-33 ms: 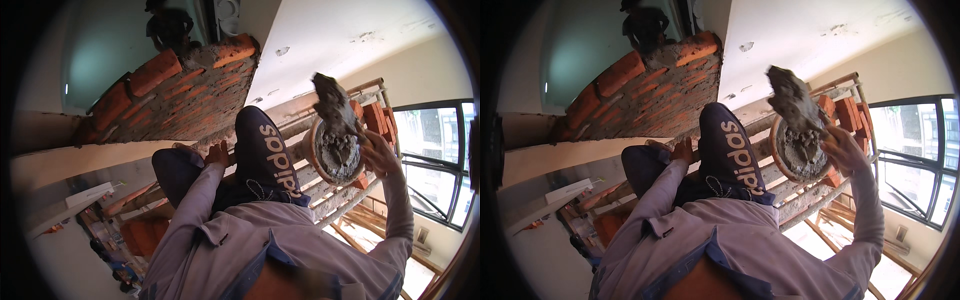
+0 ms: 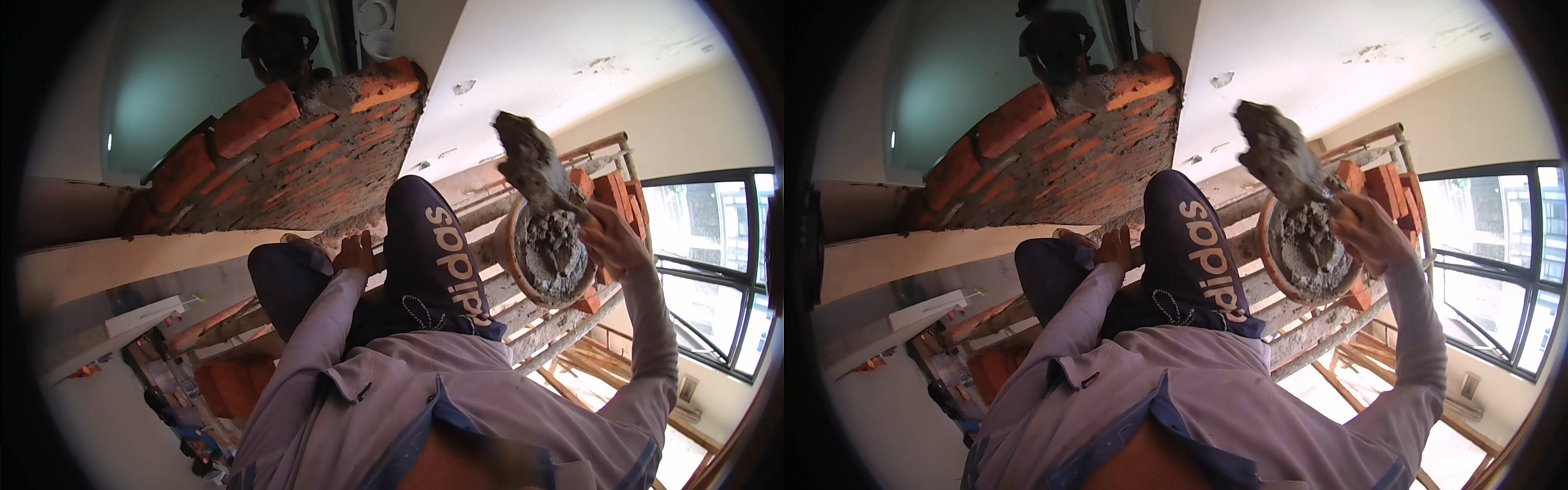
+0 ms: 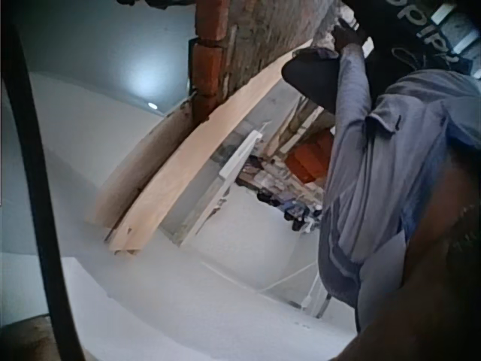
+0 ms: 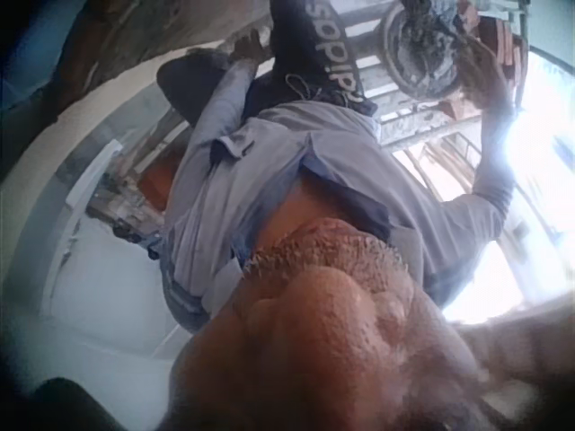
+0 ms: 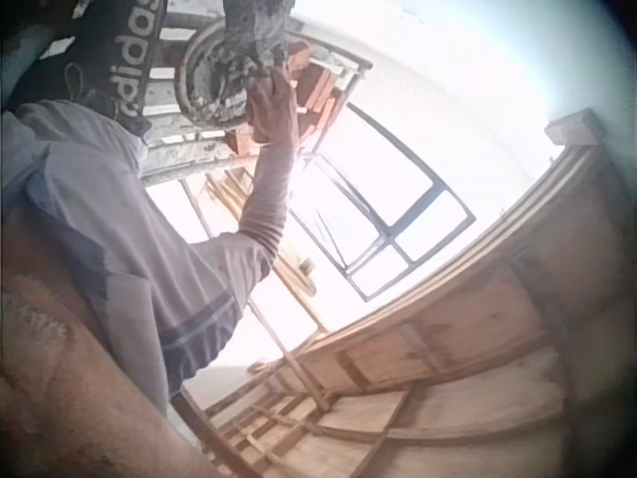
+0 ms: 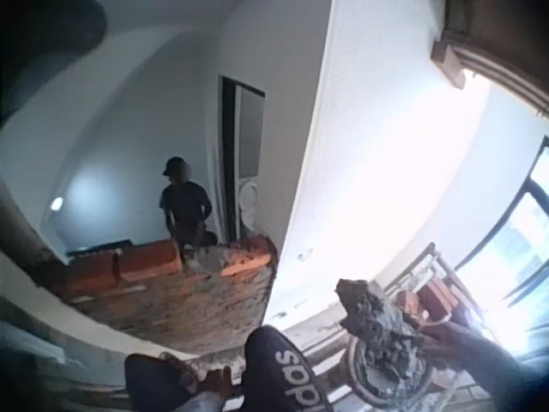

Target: The person constructs a brick wall by applying mortar with a trowel, placing red bricks one by one, and scraping off excess mortar. The person handles the bricks, mortar bucket, and trowel throughout the process.

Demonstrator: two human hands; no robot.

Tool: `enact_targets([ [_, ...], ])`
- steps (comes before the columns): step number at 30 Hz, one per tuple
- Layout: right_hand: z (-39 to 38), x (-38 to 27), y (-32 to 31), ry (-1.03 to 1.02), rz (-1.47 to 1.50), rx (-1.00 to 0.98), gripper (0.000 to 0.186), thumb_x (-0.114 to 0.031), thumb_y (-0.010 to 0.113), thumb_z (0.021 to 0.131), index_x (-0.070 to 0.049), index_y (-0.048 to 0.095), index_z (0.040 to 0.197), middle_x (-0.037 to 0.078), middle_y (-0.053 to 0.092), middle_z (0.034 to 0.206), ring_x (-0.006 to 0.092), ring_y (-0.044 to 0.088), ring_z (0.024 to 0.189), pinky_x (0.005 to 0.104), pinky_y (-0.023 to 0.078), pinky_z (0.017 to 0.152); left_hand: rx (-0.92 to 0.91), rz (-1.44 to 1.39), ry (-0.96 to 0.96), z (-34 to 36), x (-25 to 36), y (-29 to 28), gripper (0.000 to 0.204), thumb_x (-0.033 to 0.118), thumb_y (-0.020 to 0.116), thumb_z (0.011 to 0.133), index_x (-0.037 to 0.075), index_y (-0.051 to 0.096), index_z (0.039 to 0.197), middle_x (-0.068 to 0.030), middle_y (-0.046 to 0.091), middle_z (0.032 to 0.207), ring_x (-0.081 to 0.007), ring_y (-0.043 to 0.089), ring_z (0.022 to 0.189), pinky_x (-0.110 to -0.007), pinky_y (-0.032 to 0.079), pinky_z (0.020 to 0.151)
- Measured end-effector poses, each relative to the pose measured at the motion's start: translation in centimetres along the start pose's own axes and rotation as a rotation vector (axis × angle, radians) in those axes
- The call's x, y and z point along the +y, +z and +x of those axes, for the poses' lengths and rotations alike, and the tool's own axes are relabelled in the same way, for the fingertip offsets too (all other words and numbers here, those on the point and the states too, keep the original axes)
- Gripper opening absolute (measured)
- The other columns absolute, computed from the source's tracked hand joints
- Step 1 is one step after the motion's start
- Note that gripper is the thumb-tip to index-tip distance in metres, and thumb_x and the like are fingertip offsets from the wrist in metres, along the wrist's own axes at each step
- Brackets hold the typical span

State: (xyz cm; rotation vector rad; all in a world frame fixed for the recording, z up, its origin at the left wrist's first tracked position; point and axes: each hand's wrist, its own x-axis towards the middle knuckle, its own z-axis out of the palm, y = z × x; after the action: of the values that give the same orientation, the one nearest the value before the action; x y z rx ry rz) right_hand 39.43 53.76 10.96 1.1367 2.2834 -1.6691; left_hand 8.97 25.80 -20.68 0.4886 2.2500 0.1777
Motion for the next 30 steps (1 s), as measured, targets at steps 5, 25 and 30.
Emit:
enact_targets([
  [5, 14.5, -5.3, 0.3, -0.122, -0.2, -0.203, 0.034, -0.032, 0.068, 0.089, -0.003, 0.056, 0.101, 0.001, 0.053, 0.063, 0.007, 0.05, 0.044, 0.0226, 0.043, 0.037, 0.256, 0.008, 0.233, -0.4, 0.8, 0.1, 0.048, 0.046, 0.034, 0.099, 0.008, 0.058, 0.118, -0.0147, 0.057, 0.12, -0.031, 0.055, 0.113, -0.047, 0.041, 0.095],
  [25, 23.3, -1.1, 7.5, -0.647, -0.866, 0.289, 0.007, -0.006, 0.052, 0.092, -0.001, 0.051, 0.096, 0.013, 0.051, 0.086, 0.0298, 0.057, 0.061, 0.0402, 0.047, 0.054, 0.387, -0.127, 0.297, -0.6, 0.4, 0.7, 0.042, 0.042, 0.043, 0.097, 0.006, 0.058, 0.114, -0.0145, 0.062, 0.115, -0.0306, 0.059, 0.106, -0.047, 0.041, 0.095],
  [30, 27.0, 2.1, 8.4, -0.559, -0.621, 0.16, 0.031, -0.031, 0.045, 0.1, -0.001, 0.047, 0.093, 0.021, 0.05, 0.063, 0.041, 0.051, 0.057, 0.0484, 0.038, 0.055, 0.44, -0.081, 0.295, -0.9, 0.6, 0.8, 0.039, 0.04, 0.043, 0.098, 0.007, 0.058, 0.113, -0.0125, 0.062, 0.115, -0.0299, 0.059, 0.108, -0.047, 0.038, 0.1],
])
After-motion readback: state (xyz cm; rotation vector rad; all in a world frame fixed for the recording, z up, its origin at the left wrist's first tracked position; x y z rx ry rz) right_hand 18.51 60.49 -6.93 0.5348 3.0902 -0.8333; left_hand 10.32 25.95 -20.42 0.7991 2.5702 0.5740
